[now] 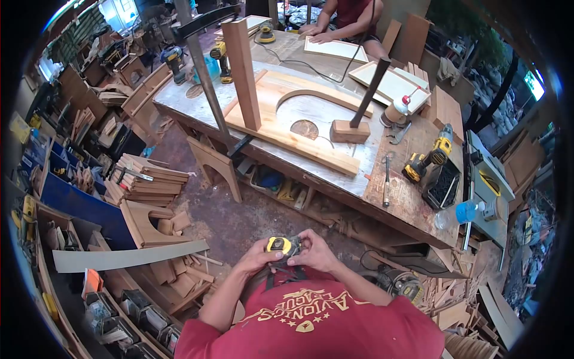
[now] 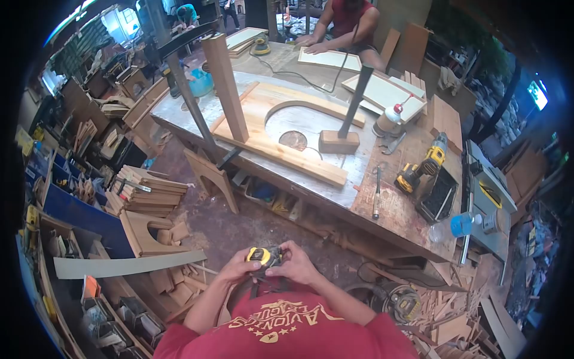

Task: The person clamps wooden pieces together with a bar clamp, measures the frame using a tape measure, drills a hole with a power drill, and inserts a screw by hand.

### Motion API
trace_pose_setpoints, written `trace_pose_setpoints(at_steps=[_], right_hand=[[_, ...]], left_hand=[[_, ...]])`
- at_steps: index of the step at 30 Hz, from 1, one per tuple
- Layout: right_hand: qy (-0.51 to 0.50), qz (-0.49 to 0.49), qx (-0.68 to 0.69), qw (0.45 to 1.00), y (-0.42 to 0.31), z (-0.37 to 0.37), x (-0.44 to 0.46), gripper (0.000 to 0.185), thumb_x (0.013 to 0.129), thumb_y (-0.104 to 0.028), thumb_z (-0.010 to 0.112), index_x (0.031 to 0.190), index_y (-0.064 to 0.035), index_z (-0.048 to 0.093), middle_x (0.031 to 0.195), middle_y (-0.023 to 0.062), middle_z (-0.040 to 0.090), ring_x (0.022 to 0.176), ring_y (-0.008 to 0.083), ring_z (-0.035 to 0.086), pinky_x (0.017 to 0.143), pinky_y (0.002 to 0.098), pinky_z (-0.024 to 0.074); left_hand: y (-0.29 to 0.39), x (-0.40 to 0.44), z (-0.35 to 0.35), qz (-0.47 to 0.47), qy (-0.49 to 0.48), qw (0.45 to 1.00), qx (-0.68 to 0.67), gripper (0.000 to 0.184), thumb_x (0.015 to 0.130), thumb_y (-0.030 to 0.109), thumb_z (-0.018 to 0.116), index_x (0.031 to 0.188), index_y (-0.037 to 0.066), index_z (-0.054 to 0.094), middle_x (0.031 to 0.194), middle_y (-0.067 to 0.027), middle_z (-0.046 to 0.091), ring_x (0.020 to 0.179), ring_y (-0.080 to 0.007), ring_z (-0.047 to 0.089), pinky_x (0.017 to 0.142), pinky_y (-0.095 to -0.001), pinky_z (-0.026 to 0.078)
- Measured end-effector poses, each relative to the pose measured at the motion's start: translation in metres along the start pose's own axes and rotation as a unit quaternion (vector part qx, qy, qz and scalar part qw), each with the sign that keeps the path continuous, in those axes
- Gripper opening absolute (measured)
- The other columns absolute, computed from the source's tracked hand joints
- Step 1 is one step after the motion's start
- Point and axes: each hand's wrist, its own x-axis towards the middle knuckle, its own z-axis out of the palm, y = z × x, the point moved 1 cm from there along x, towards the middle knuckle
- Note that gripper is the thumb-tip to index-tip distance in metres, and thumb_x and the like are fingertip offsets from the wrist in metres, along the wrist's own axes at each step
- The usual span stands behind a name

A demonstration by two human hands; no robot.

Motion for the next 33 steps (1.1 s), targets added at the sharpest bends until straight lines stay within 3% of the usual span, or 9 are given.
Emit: trace_pose_setpoints(at_steps=[3,6,13,19,24,26,29,31,33], right_hand=[[0.014,0.018,-0.131,0.991,-0.005,0.009,0.026,0.043,0.077,-0.002,0.086,0.103,-0.0034,0.052,0.094,0.0045,0.065,0.075,0.0080,0.065,0.063,0.0238,0.0533],[0.057,-0.061,0.082,0.993,0.003,-0.013,0.058,0.024,0.082,0.005,0.078,0.087,-0.0040,0.056,0.090,0.0059,0.062,0.078,0.0172,0.069,0.060,0.0307,0.0590],[0.170,-0.147,0.392,0.892,-0.042,-0.033,0.087,0.014,0.090,-0.011,0.067,0.103,-0.0098,0.062,0.107,0.0084,0.068,0.099,0.0218,0.065,0.085,0.0384,0.0530],[0.286,-0.149,0.343,0.882,-0.031,0.000,0.140,0.035,0.097,-0.027,0.061,0.121,-0.0017,0.057,0.112,0.0144,0.068,0.103,0.0244,0.066,0.094,0.0379,0.0527],[0.351,-0.087,0.446,0.818,-0.027,-0.009,0.181,0.036,0.104,-0.034,0.052,0.116,-0.0008,0.059,0.106,0.0186,0.070,0.096,0.0277,0.069,0.090,0.0409,0.0554],[0.373,-0.087,0.482,0.788,-0.041,-0.008,0.185,0.038,0.104,-0.037,0.051,0.111,-0.0008,0.061,0.101,0.0184,0.071,0.090,0.0286,0.070,0.085,0.0420,0.0576],[0.532,-0.229,0.336,0.742,-0.072,-0.026,0.174,0.037,0.106,-0.036,0.049,0.111,-0.0010,0.061,0.099,0.0165,0.071,0.089,0.0249,0.071,0.083,0.0386,0.0587],[0.629,-0.262,0.292,0.671,-0.092,-0.041,0.168,0.038,0.108,-0.035,0.046,0.112,-0.0002,0.061,0.098,0.0132,0.071,0.087,0.0210,0.070,0.080,0.0362,0.0580],[0.658,-0.349,0.168,0.645,-0.097,-0.059,0.184,0.040,0.109,-0.033,0.044,0.115,0.0018,0.062,0.100,0.0100,0.070,0.089,0.0164,0.068,0.082,0.0328,0.0561]], left_hand=[[0.001,-0.013,-0.030,0.017,0.016,0.998,-0.056,0.050,0.086,0.029,0.077,0.123,0.000,0.060,0.102,-0.0081,0.070,0.080,-0.0149,0.069,0.054,-0.0264,0.058],[0.015,-0.023,-0.056,0.044,0.008,0.993,-0.105,0.053,0.088,0.031,0.074,0.124,-0.003,0.057,0.104,-0.0109,0.070,0.081,-0.0165,0.070,0.058,-0.0287,0.062],[0.064,0.064,-0.062,0.016,-0.028,0.991,-0.130,0.070,0.090,0.046,0.071,0.134,-0.004,0.051,0.105,-0.0126,0.068,0.080,-0.0183,0.070,0.059,-0.0297,0.063],[0.117,0.149,-0.046,-0.042,-0.119,0.992,-0.007,0.055,0.093,0.043,0.070,0.125,0.000,0.057,0.104,-0.0073,0.068,0.083,-0.0120,0.067,0.061,-0.0245,0.059],[0.158,0.167,-0.057,-0.024,-0.068,0.888,0.455,0.055,0.100,0.039,0.062,0.137,0.000,0.047,0.127,-0.0159,0.062,0.115,-0.0234,0.061,0.099,-0.0364,0.047],[0.183,0.152,-0.070,-0.026,-0.094,0.945,0.311,0.054,0.101,0.033,0.061,0.142,0.001,0.044,0.135,-0.0176,0.059,0.120,-0.0246,0.059,0.100,-0.0370,0.048],[0.196,0.119,-0.141,0.036,-0.139,0.965,0.219,0.054,0.103,0.023,0.059,0.148,0.001,0.040,0.138,-0.0190,0.059,0.120,-0.0266,0.061,0.101,-0.0377,0.049],[0.227,0.099,-0.227,-0.065,-0.112,0.953,0.274,0.049,0.101,0.019,0.061,0.143,0.000,0.047,0.126,-0.0183,0.066,0.110,-0.0264,0.066,0.099,-0.0373,0.050],[0.263,0.104,-0.301,-0.029,0.079,0.969,0.231,0.042,0.100,0.020,0.064,0.135,-0.002,0.056,0.116,-0.0151,0.071,0.104,-0.0187,0.067,0.091,-0.0319,0.054]])
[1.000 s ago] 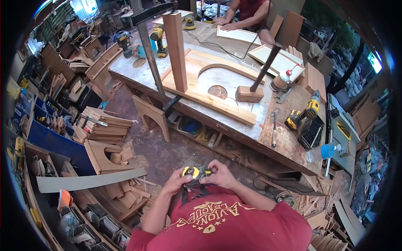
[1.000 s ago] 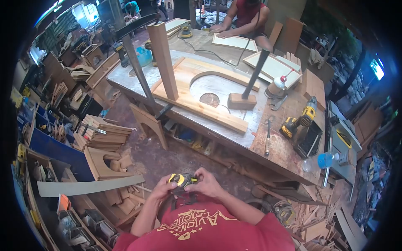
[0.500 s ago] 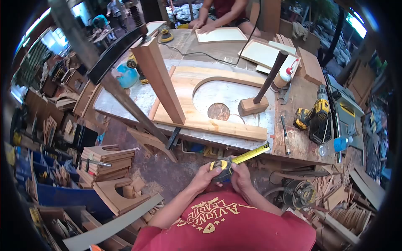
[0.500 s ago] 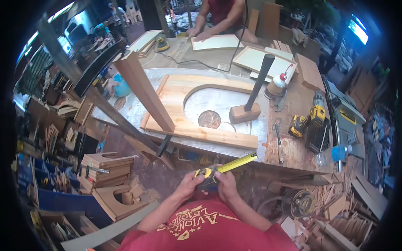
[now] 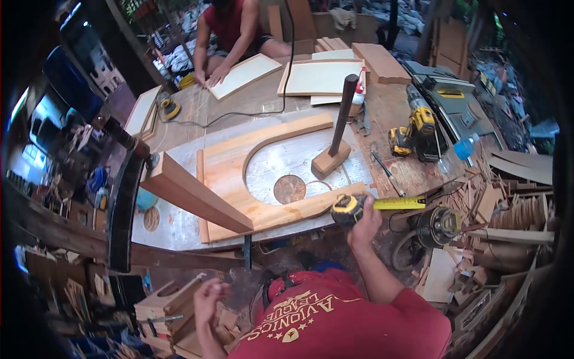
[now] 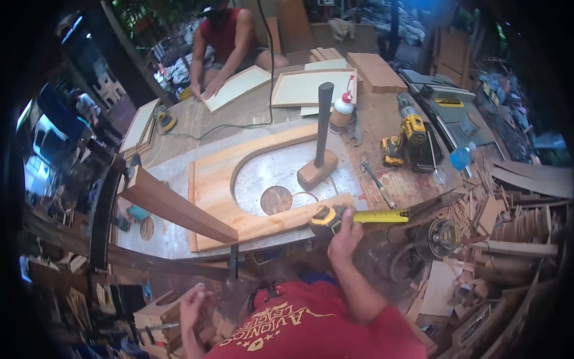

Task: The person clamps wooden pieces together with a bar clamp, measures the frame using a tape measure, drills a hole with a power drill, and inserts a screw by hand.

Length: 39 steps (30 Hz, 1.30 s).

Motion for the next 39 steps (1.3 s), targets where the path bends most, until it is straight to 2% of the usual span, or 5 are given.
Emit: trace_pose_setpoints(at_steps=[4,7,15,30,39], right_hand=[[-0.054,-0.163,-0.071,0.983,0.028,0.095,0.003,0.036,0.108,-0.028,0.050,0.123,0.0022,0.063,0.107,0.0075,0.070,0.096,0.0120,0.063,0.086,0.0286,0.0522],[-0.090,-0.143,-0.097,0.981,0.037,0.182,0.010,0.033,0.105,-0.028,0.057,0.117,0.0009,0.067,0.102,0.0055,0.072,0.095,0.0117,0.065,0.086,0.0279,0.0524],[-0.282,0.026,-0.076,0.956,0.081,0.315,0.027,0.046,0.098,-0.041,0.067,0.096,0.0042,0.072,0.073,0.0016,0.065,0.061,0.0082,0.055,0.051,0.0267,0.0429],[0.137,0.159,-0.144,0.967,0.099,0.116,0.057,0.039,0.099,-0.038,0.064,0.091,-0.0003,0.059,0.064,0.0078,0.057,0.046,0.0173,0.055,0.042,0.0345,0.0521],[-0.040,0.310,-0.360,0.879,0.071,0.014,0.076,0.038,0.098,-0.027,0.055,0.069,-0.0044,0.064,0.052,0.0029,0.052,0.043,0.0130,0.049,0.044,0.0340,0.0520]], left_hand=[[0.086,0.091,-0.057,0.243,0.143,0.952,0.121,0.034,0.103,0.021,0.058,0.128,-0.002,0.059,0.119,-0.0157,0.068,0.111,-0.0198,0.065,0.095,-0.0333,0.052],[0.155,0.183,-0.038,0.340,0.000,0.939,0.049,0.050,0.104,0.036,0.055,0.137,-0.001,0.054,0.131,-0.0170,0.062,0.119,-0.0276,0.062,0.099,-0.0423,0.051],[0.227,0.275,0.050,0.333,-0.167,0.913,0.164,0.047,0.091,0.031,0.066,0.125,-0.001,0.062,0.110,-0.0119,0.067,0.100,-0.0226,0.065,0.087,-0.0352,0.053],[0.150,0.279,-0.111,0.178,-0.320,0.839,0.402,0.038,0.086,0.024,0.076,0.115,0.000,0.069,0.107,-0.0050,0.071,0.095,-0.0127,0.064,0.085,-0.0305,0.053],[0.154,0.229,-0.136,0.018,-0.283,0.835,0.471,0.037,0.090,0.033,0.064,0.110,0.004,0.076,0.105,-0.0058,0.074,0.097,-0.0144,0.065,0.088,-0.0312,0.051]])
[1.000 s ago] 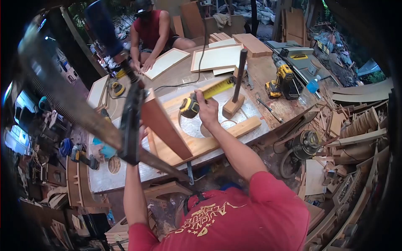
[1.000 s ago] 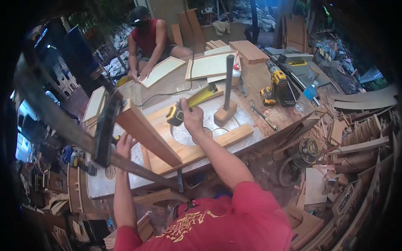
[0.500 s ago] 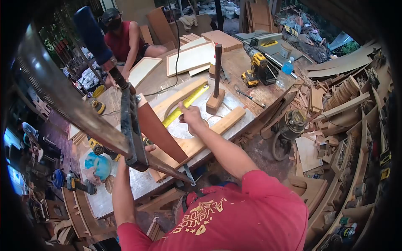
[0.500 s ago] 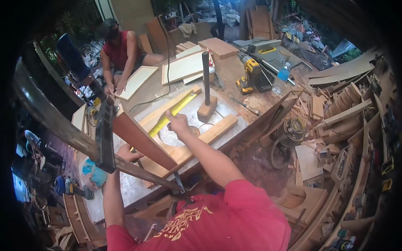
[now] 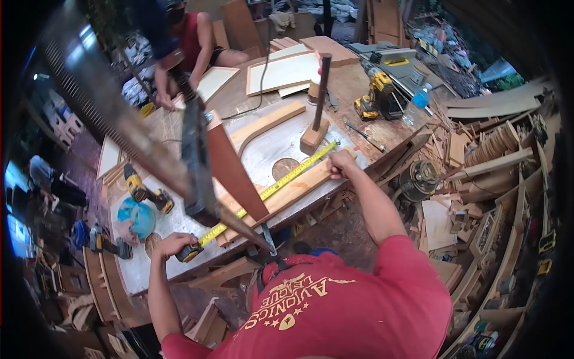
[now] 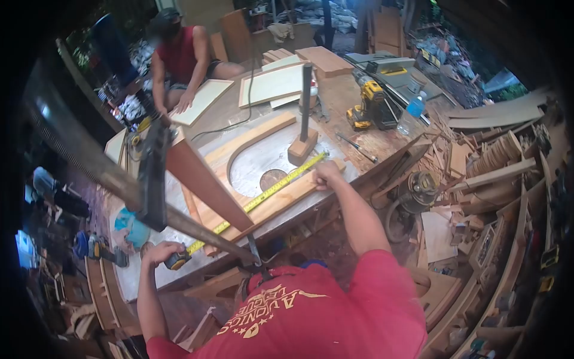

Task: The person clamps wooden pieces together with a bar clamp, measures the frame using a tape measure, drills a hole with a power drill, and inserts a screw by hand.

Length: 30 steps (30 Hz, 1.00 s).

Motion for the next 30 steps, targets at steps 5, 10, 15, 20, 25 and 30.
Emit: trace_pose_setpoints(at_steps=[5,10,15,20,25,30], right_hand=[[0.094,-0.043,-0.270,0.957,-0.011,-0.001,0.002,0.026,0.089,-0.024,0.059,0.078,-0.0042,0.071,0.062,0.0086,0.063,0.047,0.0210,0.056,0.047,0.0385,0.0529],[0.227,-0.330,-0.549,0.733,0.012,-0.009,0.040,0.042,0.081,-0.024,0.066,0.121,-0.0124,0.069,0.115,0.0168,0.068,0.091,0.0337,0.064,0.081,0.0488,0.0540],[0.106,-0.413,-0.632,0.647,-0.037,0.030,-0.042,0.059,0.074,-0.018,0.069,0.133,-0.0209,0.063,0.142,0.0140,0.053,0.123,0.0420,0.047,0.105,0.0529,0.0397],[0.045,-0.506,-0.584,0.633,-0.036,0.040,-0.051,0.046,0.081,-0.007,0.063,0.126,-0.0155,0.067,0.122,0.0133,0.064,0.104,0.0380,0.056,0.094,0.0477,0.0462],[0.057,-0.477,-0.589,0.650,-0.020,0.026,-0.051,0.042,0.083,-0.004,0.059,0.123,-0.0135,0.069,0.121,0.0082,0.067,0.100,0.0353,0.057,0.089,0.0424,0.0503],[0.052,-0.475,-0.597,0.644,-0.024,0.032,-0.068,0.043,0.078,-0.003,0.060,0.119,-0.0103,0.070,0.122,0.0085,0.069,0.102,0.0341,0.059,0.090,0.0423,0.0527]], left_hand=[[0.013,0.006,0.007,0.056,-0.023,0.997,0.037,0.048,0.086,0.039,0.065,0.123,0.009,0.072,0.109,-0.0075,0.075,0.099,-0.0174,0.066,0.093,-0.0315,0.050],[-0.013,0.046,0.009,0.000,-0.094,0.993,-0.072,0.041,0.089,0.031,0.064,0.122,0.007,0.073,0.112,-0.0084,0.075,0.103,-0.0168,0.068,0.093,-0.0315,0.053],[-0.033,0.074,0.009,-0.031,-0.148,0.970,-0.188,0.037,0.092,0.026,0.065,0.119,0.002,0.073,0.115,-0.0079,0.074,0.098,-0.0163,0.071,0.089,-0.0295,0.056],[-0.031,0.091,0.002,-0.061,-0.167,0.962,-0.208,0.036,0.089,0.025,0.067,0.117,0.003,0.074,0.111,-0.0079,0.075,0.094,-0.0157,0.071,0.085,-0.0296,0.056],[-0.005,0.086,-0.004,-0.054,-0.138,0.976,-0.159,0.034,0.088,0.026,0.069,0.111,0.003,0.076,0.107,-0.0077,0.075,0.091,-0.0154,0.070,0.082,-0.0290,0.056],[-0.024,0.085,-0.004,-0.088,-0.131,0.979,-0.131,0.035,0.086,0.028,0.070,0.110,0.003,0.077,0.108,-0.0076,0.076,0.092,-0.0156,0.070,0.084,-0.0289,0.055]])
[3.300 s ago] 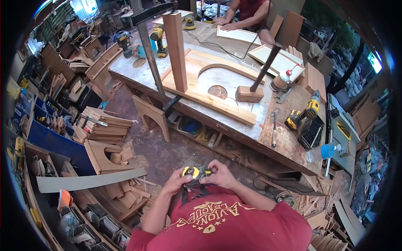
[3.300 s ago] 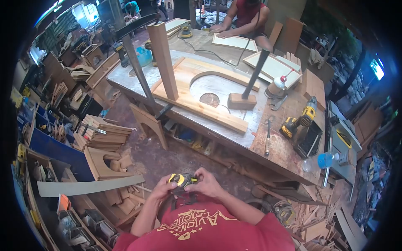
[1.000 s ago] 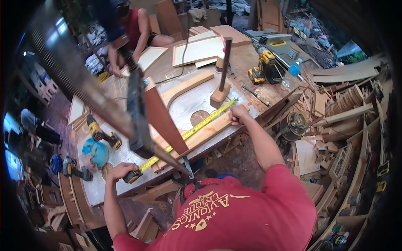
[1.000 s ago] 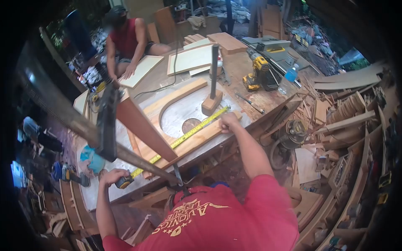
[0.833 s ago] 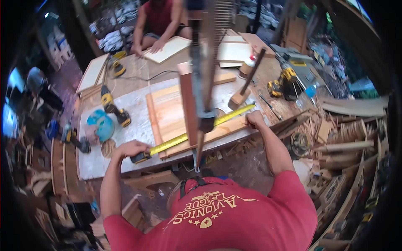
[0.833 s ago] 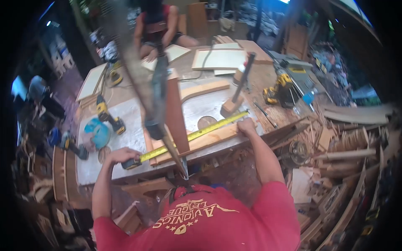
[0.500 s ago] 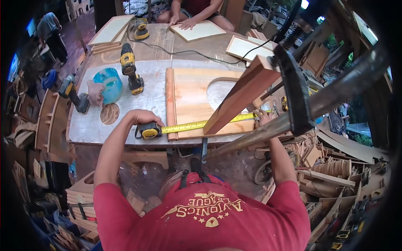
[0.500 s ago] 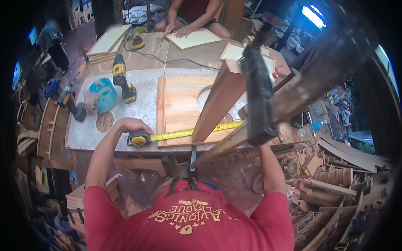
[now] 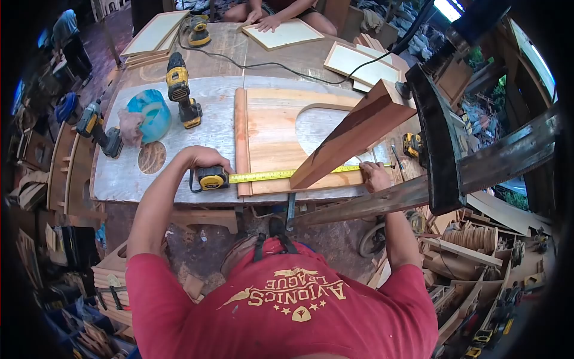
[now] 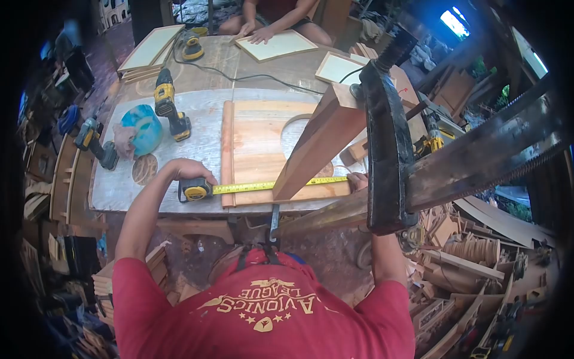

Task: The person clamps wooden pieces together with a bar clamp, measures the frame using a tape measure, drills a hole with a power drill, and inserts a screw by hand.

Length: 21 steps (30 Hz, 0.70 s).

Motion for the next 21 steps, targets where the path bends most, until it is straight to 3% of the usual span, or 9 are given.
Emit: trace_pose_setpoints(at_steps=[5,8,9,10,11,12,15,21], right_hand=[[0.046,-0.029,-0.029,0.998,-0.010,0.004,-0.007,0.045,0.076,-0.002,0.060,0.120,-0.0092,0.069,0.125,0.0084,0.069,0.102,0.0344,0.062,0.090,0.0434,0.0534],[0.062,-0.058,-0.029,0.996,0.000,0.025,-0.005,0.041,0.075,-0.005,0.061,0.116,-0.0055,0.068,0.122,0.0121,0.069,0.100,0.0359,0.062,0.088,0.0443,0.0522],[0.067,-0.055,-0.041,0.995,0.011,0.030,-0.010,0.041,0.075,-0.006,0.061,0.115,-0.0045,0.068,0.122,0.0131,0.069,0.099,0.0361,0.062,0.088,0.0444,0.0519],[0.087,-0.090,-0.058,0.990,0.016,0.036,-0.011,0.040,0.074,-0.006,0.060,0.113,-0.0024,0.067,0.119,0.0158,0.069,0.098,0.0365,0.063,0.088,0.0448,0.0510],[0.063,-0.053,-0.038,0.996,0.019,0.038,-0.015,0.042,0.076,-0.009,0.058,0.117,-0.0015,0.065,0.122,0.0174,0.067,0.101,0.0366,0.062,0.091,0.0449,0.0499],[0.060,-0.034,-0.033,0.997,0.015,0.037,-0.018,0.041,0.077,-0.009,0.058,0.116,-0.0017,0.064,0.123,0.0173,0.067,0.102,0.0366,0.062,0.092,0.0452,0.0495],[0.064,-0.003,-0.025,0.998,0.010,0.033,-0.022,0.039,0.079,-0.012,0.058,0.116,-0.0024,0.064,0.126,0.0170,0.066,0.105,0.0367,0.062,0.094,0.0459,0.0484],[0.077,0.018,-0.024,0.997,0.003,0.038,-0.023,0.034,0.083,-0.016,0.057,0.114,-0.0038,0.062,0.131,0.0164,0.063,0.112,0.0369,0.061,0.099,0.0475,0.0462]], left_hand=[[-0.004,-0.014,0.001,0.029,-0.014,0.999,-0.015,0.036,0.087,0.028,0.069,0.114,0.005,0.076,0.109,-0.0075,0.075,0.094,-0.0152,0.070,0.084,-0.0289,0.055],[-0.014,-0.001,-0.004,0.031,0.011,0.999,0.012,0.036,0.081,0.038,0.074,0.099,0.007,0.078,0.088,-0.0067,0.075,0.067,-0.0157,0.070,0.057,-0.0319,0.057],[-0.008,-0.008,-0.004,0.052,0.020,0.997,0.051,0.036,0.083,0.036,0.072,0.103,0.006,0.078,0.092,-0.0062,0.076,0.074,-0.0150,0.070,0.064,-0.0311,0.057],[-0.007,-0.012,-0.001,0.071,0.015,0.997,0.007,0.035,0.084,0.034,0.071,0.105,0.007,0.078,0.094,-0.0057,0.076,0.078,-0.0143,0.070,0.069,-0.0302,0.057],[-0.002,-0.015,-0.001,0.074,0.016,0.997,0.013,0.033,0.085,0.032,0.071,0.104,0.007,0.078,0.095,-0.0059,0.076,0.081,-0.0142,0.070,0.072,-0.0292,0.056],[-0.008,-0.008,-0.005,0.126,0.012,0.992,0.020,0.031,0.085,0.030,0.072,0.104,0.006,0.079,0.096,-0.0063,0.076,0.080,-0.0143,0.070,0.071,-0.0294,0.056],[0.005,-0.021,-0.002,0.052,0.020,0.997,0.047,0.035,0.085,0.031,0.070,0.109,0.006,0.078,0.098,-0.0072,0.076,0.082,-0.0151,0.071,0.071,-0.0306,0.057],[0.006,-0.030,-0.005,0.147,0.033,0.987,0.050,0.036,0.085,0.033,0.070,0.108,0.006,0.078,0.096,-0.0063,0.076,0.081,-0.0149,0.070,0.071,-0.0298,0.056]])
